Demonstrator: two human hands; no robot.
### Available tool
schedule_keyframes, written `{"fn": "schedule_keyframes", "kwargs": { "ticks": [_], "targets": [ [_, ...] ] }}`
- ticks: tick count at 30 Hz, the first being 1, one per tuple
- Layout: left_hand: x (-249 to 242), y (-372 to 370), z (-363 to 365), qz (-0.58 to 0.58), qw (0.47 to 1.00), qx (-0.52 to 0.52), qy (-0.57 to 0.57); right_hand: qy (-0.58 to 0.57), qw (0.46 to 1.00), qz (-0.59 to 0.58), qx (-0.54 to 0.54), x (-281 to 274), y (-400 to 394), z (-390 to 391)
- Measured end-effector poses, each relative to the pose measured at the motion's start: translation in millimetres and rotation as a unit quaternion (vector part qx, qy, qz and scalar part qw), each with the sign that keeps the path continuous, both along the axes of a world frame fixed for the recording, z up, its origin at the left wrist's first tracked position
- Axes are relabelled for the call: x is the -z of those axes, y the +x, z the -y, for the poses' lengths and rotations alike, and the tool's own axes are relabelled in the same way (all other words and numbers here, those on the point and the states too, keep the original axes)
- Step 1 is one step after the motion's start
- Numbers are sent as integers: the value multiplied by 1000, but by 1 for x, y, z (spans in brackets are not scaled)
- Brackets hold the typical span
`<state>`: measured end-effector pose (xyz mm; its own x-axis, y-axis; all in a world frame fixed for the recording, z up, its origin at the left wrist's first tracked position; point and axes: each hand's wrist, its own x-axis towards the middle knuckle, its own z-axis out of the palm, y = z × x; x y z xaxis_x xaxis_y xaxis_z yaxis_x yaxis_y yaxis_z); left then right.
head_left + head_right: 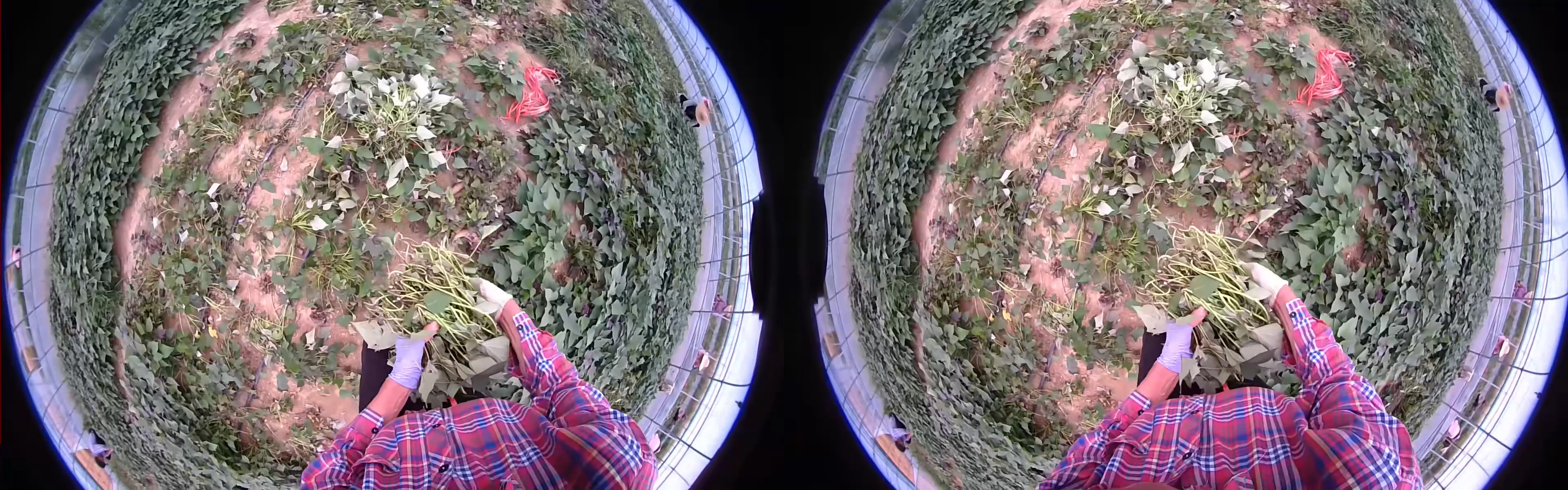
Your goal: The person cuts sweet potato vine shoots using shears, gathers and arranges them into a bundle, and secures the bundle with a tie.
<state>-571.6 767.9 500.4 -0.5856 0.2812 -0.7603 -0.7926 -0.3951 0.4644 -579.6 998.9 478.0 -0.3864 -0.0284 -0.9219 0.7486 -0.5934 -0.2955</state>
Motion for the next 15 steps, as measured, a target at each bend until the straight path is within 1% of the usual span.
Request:
{"fn": "schedule_keyframes", "kwargs": {
  "ticks": [1,2,3,4,5,6,7,8,9,10,11,12,13,14,15],
  "targets": [
    [4,-25,1,11,999,-32,-12,28,997,-1,-65,-6,-29,5],
    [21,-37,13,36,999,-4,-39,13,991,-47,-126,41,-42,-1],
    [13,-50,16,59,998,-35,-19,29,983,-65,-169,95,-45,-2],
    [1,-61,17,81,995,-65,2,84,960,-96,-249,61,-76,6],
    [2,-77,21,105,983,81,-127,108,950,-63,-286,45,-108,8],
    [-2,-91,13,114,992,5,-62,128,937,-30,-322,28,-140,9],
    [-8,-107,3,122,990,-72,3,170,912,-42,-371,30,-163,5],
    [-14,-122,-5,120,990,-71,29,125,942,-62,-304,17,-181,5],
    [-12,-134,-14,120,987,-84,64,152,932,-35,-328,25,-193,-5],
    [-8,-145,-24,120,983,-97,100,190,907,-31,-374,6,-217,-14],
    [2,-155,-40,128,979,-92,129,164,938,-89,-293,14,-228,-31],
    [0,-173,-60,149,970,-94,170,237,888,-69,-387,17,-258,-58],
    [-19,-204,-85,117,977,-86,156,206,921,-83,-319,10,-286,-79],
    [-21,-226,-111,123,970,-101,187,282,872,-115,-382,2,-320,-103],
    [-3,-237,-141,131,956,-109,240,332,816,-108,-460,-33,-357,-117]
  ]
}}
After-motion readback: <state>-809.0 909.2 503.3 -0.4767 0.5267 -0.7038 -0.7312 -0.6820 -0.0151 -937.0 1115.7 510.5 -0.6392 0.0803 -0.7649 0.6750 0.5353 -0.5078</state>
